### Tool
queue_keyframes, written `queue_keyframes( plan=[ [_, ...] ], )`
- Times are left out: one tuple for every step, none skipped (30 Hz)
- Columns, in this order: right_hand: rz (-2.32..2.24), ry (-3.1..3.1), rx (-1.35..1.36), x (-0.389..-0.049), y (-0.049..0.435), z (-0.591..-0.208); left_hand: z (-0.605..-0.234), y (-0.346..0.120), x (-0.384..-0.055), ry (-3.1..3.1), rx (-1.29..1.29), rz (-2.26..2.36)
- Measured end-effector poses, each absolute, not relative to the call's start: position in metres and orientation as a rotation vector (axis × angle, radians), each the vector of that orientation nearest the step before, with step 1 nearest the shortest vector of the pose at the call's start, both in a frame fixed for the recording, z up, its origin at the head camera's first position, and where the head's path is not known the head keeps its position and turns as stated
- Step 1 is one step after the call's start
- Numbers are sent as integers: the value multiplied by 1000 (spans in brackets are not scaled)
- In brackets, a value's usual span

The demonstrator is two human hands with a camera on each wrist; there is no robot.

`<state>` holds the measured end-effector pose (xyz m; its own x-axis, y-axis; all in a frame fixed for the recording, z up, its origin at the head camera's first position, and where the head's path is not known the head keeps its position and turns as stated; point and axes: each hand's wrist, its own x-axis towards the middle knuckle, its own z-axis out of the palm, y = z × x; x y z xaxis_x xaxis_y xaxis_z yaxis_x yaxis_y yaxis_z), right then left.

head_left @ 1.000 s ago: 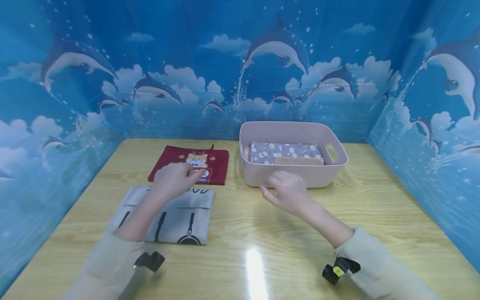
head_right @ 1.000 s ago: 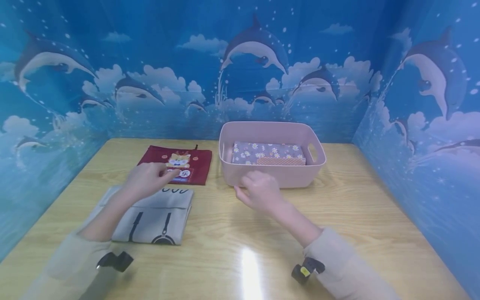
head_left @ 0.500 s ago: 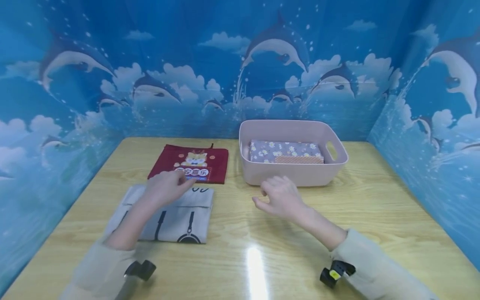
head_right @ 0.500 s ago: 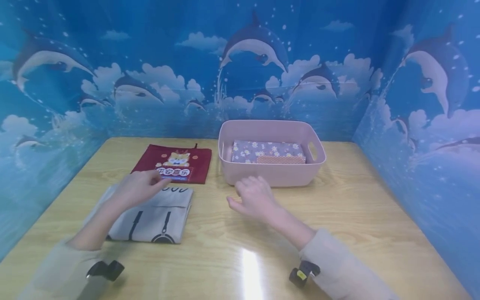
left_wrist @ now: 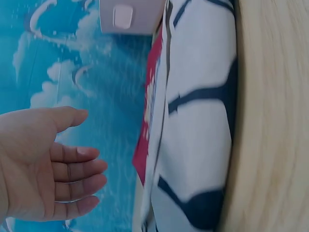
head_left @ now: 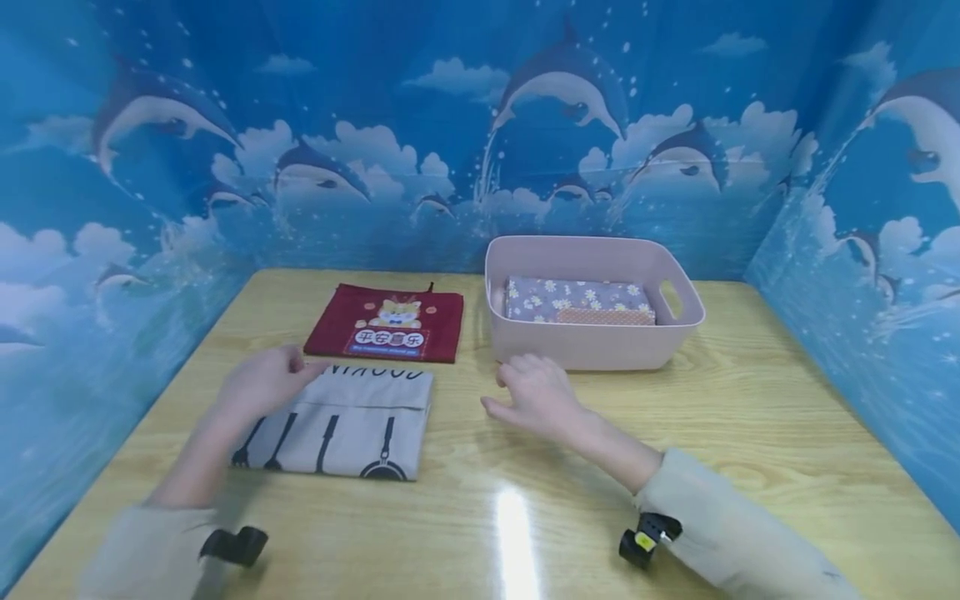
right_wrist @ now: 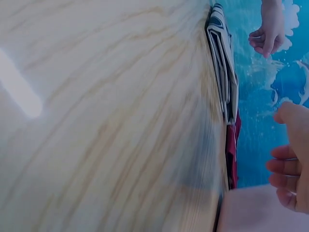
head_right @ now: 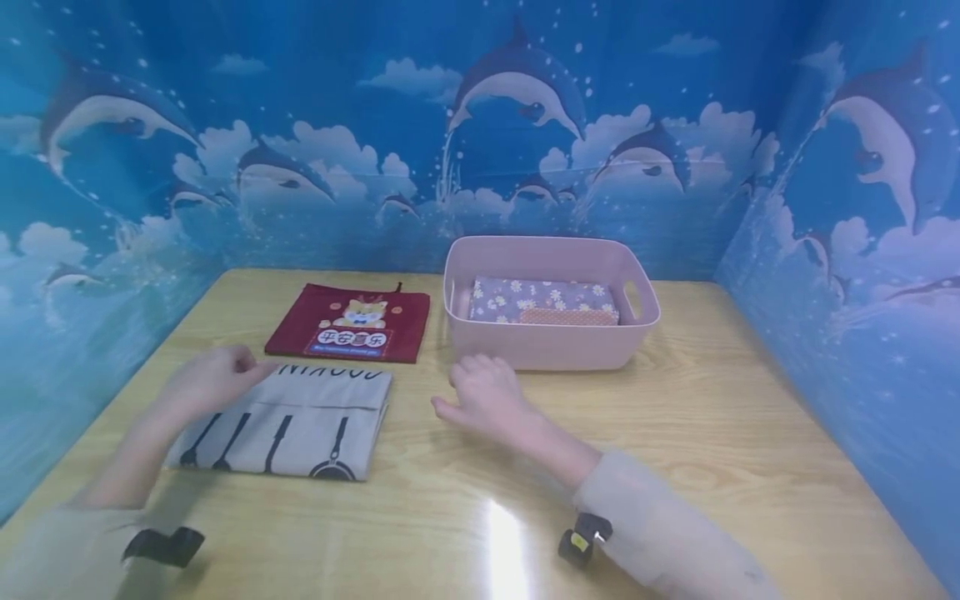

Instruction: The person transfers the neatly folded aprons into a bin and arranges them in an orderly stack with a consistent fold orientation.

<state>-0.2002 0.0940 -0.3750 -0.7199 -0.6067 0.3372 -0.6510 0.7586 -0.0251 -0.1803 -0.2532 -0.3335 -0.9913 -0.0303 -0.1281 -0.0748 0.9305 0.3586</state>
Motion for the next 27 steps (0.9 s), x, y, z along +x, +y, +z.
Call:
queue_keyframes(
  plan=[
    [207,-2665,970,-200,91,-375,-334,-257,-180,2959,-93,560],
    [215,-2684,966,-199,89,-374,-336,-261,-180,2952,-103,556],
    [223,-2706,961,-199,86,-374,-337,-265,-180,2940,-118,556],
    [226,-2727,957,-198,84,-374,-338,-269,-180,2927,-133,557],
    [231,-2745,951,-197,81,-374,-339,-273,-180,2916,-142,558],
    [240,-2768,944,-197,78,-374,-340,-277,-180,2907,-149,557],
    [246,-2789,935,-196,76,-374,-342,-282,-180,2901,-154,551],
    [250,-2811,931,-195,73,-374,-343,-286,-180,2896,-152,537],
    [258,-2836,925,-194,70,-375,-345,-290,-181,2890,-155,523],
    [263,-2857,920,-194,68,-375,-346,-294,-181,2888,-154,508],
    [281,-2883,913,-193,65,-375,-348,-299,-181,2884,-167,494],
    [294,-2908,907,-192,62,-375,-349,-303,-181,2876,-187,487],
    [301,-2927,906,-192,60,-375,-351,-306,-181,2867,-208,483],
    [314,-2946,906,-191,58,-376,-353,-310,-181,2853,-232,484],
    [312,-2957,909,-191,55,-376,-355,-312,-180,2841,-258,487],
    [309,-2963,916,-190,53,-377,-356,-315,-180,2828,-284,495],
    [309,-2965,926,-189,51,-377,-357,-317,-179,2813,-307,505],
    [305,-2959,942,-189,50,-378,-358,-319,-179,2800,-317,516],
    [309,-2955,955,-188,48,-378,-359,-320,-178,2791,-320,519],
    [305,-2952,965,-188,47,-378,-360,-321,-177,2782,-326,523],
    [295,-2946,977,-187,46,-378,-360,-322,-177,2773,-331,529],
    [294,-2944,986,-187,44,-379,-360,-323,-177,2765,-336,538],
    [294,-2946,995,-187,43,-379,-361,-323,-176,2756,-343,548],
    [281,-2948,1000,-187,42,-379,-361,-323,-176,2750,-349,553],
    [264,-2954,1003,-187,40,-379,-361,-323,-176,2741,-357,562],
    [241,-2960,1008,-187,39,-380,-361,-323,-176,2731,-368,574],
    [216,-2963,1014,-187,38,-380,-361,-323,-176,2723,-377,582]
  ],
)
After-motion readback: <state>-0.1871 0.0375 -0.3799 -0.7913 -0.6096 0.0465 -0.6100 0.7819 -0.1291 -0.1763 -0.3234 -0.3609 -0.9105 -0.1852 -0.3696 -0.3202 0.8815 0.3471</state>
